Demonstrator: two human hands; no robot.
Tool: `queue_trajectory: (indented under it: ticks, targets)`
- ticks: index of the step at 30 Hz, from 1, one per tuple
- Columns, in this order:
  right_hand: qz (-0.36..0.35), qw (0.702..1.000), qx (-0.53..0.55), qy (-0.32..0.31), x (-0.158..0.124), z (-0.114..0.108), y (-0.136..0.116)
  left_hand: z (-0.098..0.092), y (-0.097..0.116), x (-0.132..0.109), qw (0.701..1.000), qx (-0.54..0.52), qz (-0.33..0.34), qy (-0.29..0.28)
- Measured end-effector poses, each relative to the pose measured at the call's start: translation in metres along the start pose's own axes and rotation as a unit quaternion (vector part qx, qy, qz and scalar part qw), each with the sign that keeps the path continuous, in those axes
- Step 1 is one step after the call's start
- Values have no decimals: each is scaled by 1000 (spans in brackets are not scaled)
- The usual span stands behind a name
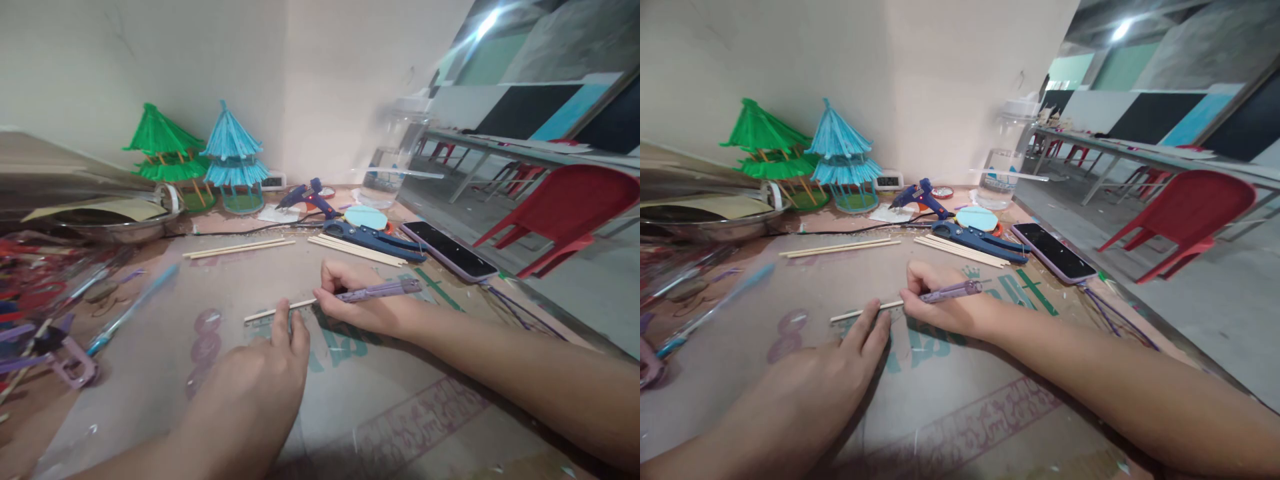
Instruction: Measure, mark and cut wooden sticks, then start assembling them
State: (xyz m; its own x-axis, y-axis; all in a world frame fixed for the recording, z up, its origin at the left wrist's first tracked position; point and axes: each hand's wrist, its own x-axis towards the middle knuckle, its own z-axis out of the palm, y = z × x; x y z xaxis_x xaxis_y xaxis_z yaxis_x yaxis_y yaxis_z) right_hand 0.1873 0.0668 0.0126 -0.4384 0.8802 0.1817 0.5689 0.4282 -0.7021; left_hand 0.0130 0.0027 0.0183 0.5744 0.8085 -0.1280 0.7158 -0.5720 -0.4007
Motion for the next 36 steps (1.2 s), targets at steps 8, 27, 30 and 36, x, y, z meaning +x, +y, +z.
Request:
queue_trajectory:
  ticks: [8, 27, 30, 36]
  targets:
    - [2, 1000, -2, 3, 0, 0, -1, -1, 1, -2, 1000, 15, 10, -19]
    - [-3, 1000, 15, 11, -1, 0, 0, 1, 0, -2, 999, 26, 9, -28]
    - [0, 1000, 23, 15, 0, 1, -1, 0, 0, 0, 999, 24, 8, -32]
    - [0, 1000, 23, 19, 1, 0, -1, 2, 0, 1, 999, 24, 12, -21]
